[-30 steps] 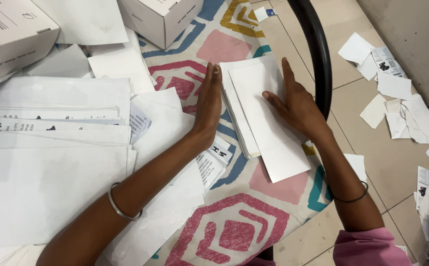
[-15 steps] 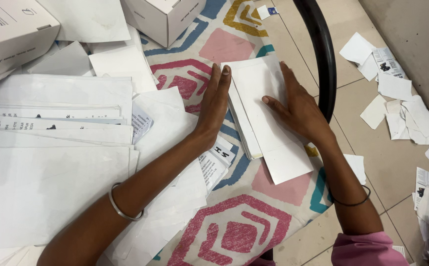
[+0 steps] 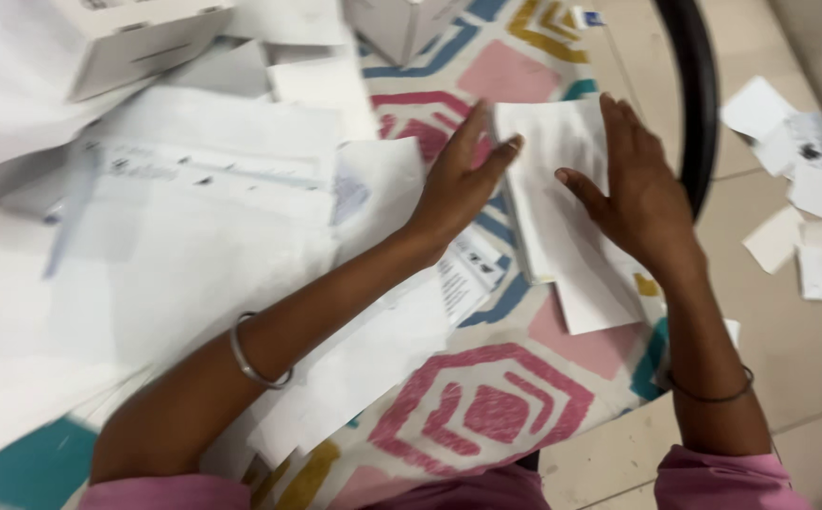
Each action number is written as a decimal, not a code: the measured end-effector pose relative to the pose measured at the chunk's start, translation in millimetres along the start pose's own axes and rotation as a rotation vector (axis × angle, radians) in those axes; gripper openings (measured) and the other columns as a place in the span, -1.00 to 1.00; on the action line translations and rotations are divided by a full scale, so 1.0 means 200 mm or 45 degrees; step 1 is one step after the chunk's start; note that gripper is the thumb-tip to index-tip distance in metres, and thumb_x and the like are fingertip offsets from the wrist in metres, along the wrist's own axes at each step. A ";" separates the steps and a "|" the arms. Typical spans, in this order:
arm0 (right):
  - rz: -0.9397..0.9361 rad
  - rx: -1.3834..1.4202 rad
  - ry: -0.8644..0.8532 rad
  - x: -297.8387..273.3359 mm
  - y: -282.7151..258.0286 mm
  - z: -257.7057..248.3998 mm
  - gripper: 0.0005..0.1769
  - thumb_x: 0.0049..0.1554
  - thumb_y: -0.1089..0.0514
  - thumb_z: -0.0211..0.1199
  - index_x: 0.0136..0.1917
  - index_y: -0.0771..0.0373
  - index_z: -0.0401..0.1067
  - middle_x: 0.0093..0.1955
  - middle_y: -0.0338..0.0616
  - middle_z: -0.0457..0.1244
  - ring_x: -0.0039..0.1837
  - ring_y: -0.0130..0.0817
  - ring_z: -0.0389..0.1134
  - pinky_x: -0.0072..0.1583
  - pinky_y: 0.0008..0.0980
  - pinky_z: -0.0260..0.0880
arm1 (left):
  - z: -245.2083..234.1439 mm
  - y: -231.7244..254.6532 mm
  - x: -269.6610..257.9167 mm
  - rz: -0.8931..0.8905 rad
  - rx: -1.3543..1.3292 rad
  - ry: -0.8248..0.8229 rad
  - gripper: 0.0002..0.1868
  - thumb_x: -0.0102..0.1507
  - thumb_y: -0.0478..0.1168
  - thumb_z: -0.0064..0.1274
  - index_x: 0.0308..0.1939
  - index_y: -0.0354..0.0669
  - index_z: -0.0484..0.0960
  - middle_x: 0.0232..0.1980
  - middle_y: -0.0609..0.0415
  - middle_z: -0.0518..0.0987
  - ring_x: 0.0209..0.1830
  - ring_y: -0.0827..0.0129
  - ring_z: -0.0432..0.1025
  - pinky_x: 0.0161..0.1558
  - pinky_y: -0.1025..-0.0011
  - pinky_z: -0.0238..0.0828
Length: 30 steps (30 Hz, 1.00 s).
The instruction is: The person sits on the floor and repeatedly picks up printed sheets, folds them in half, and places them into a neat stack. The person handles the papers one at a time, aligning the edges before folding.
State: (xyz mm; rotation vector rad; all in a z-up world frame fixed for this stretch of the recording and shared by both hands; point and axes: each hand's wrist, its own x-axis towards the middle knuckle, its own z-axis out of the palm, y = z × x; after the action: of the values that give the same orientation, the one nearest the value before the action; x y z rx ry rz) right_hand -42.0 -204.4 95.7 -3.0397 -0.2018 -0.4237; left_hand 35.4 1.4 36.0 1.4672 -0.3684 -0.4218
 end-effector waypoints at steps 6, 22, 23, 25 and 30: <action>-0.280 0.228 -0.183 0.15 -0.55 -0.19 -0.10 0.16 -0.17 0.28 0.60 0.23 0.06 0.60 0.22 0.04 0.50 0.18 0.16 0.25 0.03 0.37 | -0.53 0.21 -0.43 0.623 0.561 0.106 -0.57 0.41 -0.17 0.16 0.36 -0.07 0.52 0.52 -0.10 0.38 0.61 0.08 0.22 0.55 0.20 0.19; -0.639 0.362 -0.440 0.22 -1.22 0.10 0.00 0.12 -0.39 0.21 0.55 0.27 0.05 0.54 0.21 0.05 0.50 0.13 0.09 0.41 -0.03 0.16 | -1.14 0.24 -1.24 0.056 1.521 0.083 -0.07 0.18 0.26 0.15 0.51 -0.04 0.23 0.63 -0.15 -0.02 0.65 -0.06 -0.30 0.49 -0.11 -0.49; -0.628 0.361 -0.437 0.22 -1.22 0.10 -0.02 0.12 -0.36 0.24 0.55 0.27 0.06 0.53 0.21 0.07 0.49 0.12 0.10 0.41 -0.03 0.16 | -1.14 0.22 -1.24 0.106 1.489 0.108 -0.10 0.20 0.26 0.14 0.50 -0.05 0.24 0.62 -0.15 -0.01 0.65 -0.05 -0.29 0.51 -0.09 -0.49; -0.525 0.385 -0.503 0.23 -1.21 0.10 -0.03 0.09 -0.30 0.29 0.56 0.23 0.06 0.48 0.16 0.11 0.45 0.07 0.15 0.40 -0.07 0.19 | -1.14 0.20 -1.23 0.112 1.472 0.103 -0.11 0.19 0.26 0.14 0.49 -0.02 0.26 0.62 -0.11 0.01 0.65 -0.02 -0.29 0.53 -0.08 -0.50; -0.217 0.758 -0.582 0.29 -1.18 0.12 -0.04 -0.01 -0.06 0.44 0.53 0.20 0.07 0.34 0.18 0.18 0.38 -0.01 0.25 0.30 -0.11 0.28 | -1.12 0.19 -1.19 0.138 1.405 0.082 -0.10 0.16 0.28 0.14 0.47 -0.02 0.28 0.62 -0.10 0.01 0.65 0.03 -0.28 0.53 -0.07 -0.51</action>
State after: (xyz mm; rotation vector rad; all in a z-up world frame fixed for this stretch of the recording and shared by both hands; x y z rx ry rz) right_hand -13.2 38.2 99.6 -2.4830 -0.5071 0.2900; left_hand -62.2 315.8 61.7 2.5036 -0.6814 -0.0482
